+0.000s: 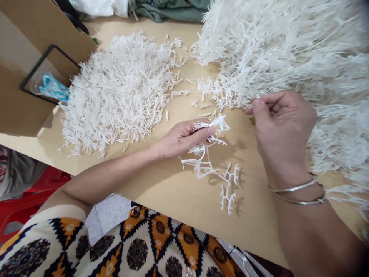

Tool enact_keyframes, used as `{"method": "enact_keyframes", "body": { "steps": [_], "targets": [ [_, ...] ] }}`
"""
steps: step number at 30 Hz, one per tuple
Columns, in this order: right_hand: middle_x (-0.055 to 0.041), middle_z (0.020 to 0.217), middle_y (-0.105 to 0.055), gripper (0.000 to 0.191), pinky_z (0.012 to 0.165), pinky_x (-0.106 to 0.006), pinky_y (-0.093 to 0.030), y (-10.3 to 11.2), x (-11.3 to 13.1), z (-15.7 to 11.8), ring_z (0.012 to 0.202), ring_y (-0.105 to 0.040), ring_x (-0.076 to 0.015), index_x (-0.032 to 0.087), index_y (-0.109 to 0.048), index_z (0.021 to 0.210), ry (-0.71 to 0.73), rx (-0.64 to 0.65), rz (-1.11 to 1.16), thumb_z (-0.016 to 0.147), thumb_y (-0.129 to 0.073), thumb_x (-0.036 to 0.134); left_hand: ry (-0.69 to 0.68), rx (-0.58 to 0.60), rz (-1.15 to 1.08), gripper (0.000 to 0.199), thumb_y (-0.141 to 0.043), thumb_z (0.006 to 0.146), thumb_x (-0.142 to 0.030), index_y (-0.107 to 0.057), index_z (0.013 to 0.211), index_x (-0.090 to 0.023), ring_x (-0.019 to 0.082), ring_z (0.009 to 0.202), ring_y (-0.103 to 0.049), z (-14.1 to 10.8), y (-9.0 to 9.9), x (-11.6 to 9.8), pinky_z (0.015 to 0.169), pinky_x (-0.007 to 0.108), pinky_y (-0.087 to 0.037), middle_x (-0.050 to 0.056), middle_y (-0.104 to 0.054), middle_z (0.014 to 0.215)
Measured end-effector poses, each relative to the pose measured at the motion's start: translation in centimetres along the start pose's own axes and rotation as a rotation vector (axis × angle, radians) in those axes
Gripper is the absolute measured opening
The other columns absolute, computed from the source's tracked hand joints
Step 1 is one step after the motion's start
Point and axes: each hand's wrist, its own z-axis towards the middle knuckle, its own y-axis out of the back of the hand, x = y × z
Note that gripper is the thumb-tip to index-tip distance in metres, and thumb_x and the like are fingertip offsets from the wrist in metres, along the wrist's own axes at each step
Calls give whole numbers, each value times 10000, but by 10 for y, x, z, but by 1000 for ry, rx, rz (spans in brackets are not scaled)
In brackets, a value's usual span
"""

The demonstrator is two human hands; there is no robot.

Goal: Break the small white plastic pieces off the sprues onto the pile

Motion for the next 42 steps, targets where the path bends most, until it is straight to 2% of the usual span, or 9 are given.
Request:
{"method": "enact_keyframes", "body": {
  "steps": [6,11,14,19,24,31,34,38,42],
  "targets": [
    [-94,1190,-821,264,1054,-432,-559,-1,24,-11,1127,-763,-219,203,-798,1194,127,210,91,1025,-601,252,32,4,12,468,-731,945,-568,-532,784,-175,53,611,-416,3,1,1,604,210,-384,-70,-447,675],
    [4,819,-748,232,721,-328,-493,15,34,-4,757,-661,-159,251,-817,894,-50,492,121,989,-705,431,35,-7,22,500,-742,919,-601,-521,767,-179,68,670,-452,6,1,-1,610,206,-384,-54,-454,693],
    [22,793,-735,171,667,-305,-439,23,32,3,703,-611,-138,261,-818,887,-155,668,220,911,-792,428,12,-20,32,500,-758,905,-596,-522,763,-179,69,673,-440,6,2,-1,614,207,-382,-57,-434,692],
    [6,831,-742,89,738,-339,-477,26,36,5,758,-646,-166,240,-783,858,-119,646,145,879,-771,325,4,-17,44,481,-738,925,-581,-527,768,-178,62,641,-407,5,1,0,617,211,-379,-64,-426,688],
    [8,840,-728,57,825,-383,-530,11,38,-5,791,-663,-189,258,-737,812,59,456,28,820,-719,204,-32,-44,121,477,-713,947,-564,-499,752,-186,62,635,-396,5,1,3,630,216,-374,-65,-420,695],
    [14,758,-671,159,717,-361,-572,-1,6,2,698,-676,-175,274,-614,760,-295,130,419,814,-742,196,-58,-8,215,454,-633,999,-573,-531,789,-184,77,697,-441,-1,1,6,657,226,-379,-37,-465,772],
    [-18,806,-739,72,791,-431,-608,1,4,3,731,-707,-210,288,-729,881,-216,191,311,880,-748,219,-27,-24,175,466,-640,994,-583,-521,783,-185,76,692,-446,-1,1,6,649,224,-390,-36,-464,770],
    [-22,961,-824,312,912,-461,-616,2,16,-4,879,-767,-221,285,-791,1202,-81,300,257,899,-740,231,12,-38,123,467,-672,975,-586,-513,789,-188,71,663,-424,1,1,5,628,216,-386,-49,-447,729],
    [-10,955,-815,147,831,-389,-568,8,28,-7,849,-722,-186,264,-833,1010,-45,420,159,942,-735,349,-10,-35,100,473,-703,956,-581,-510,779,-187,74,670,-425,3,1,6,626,213,-382,-48,-440,721]
  ]
}}
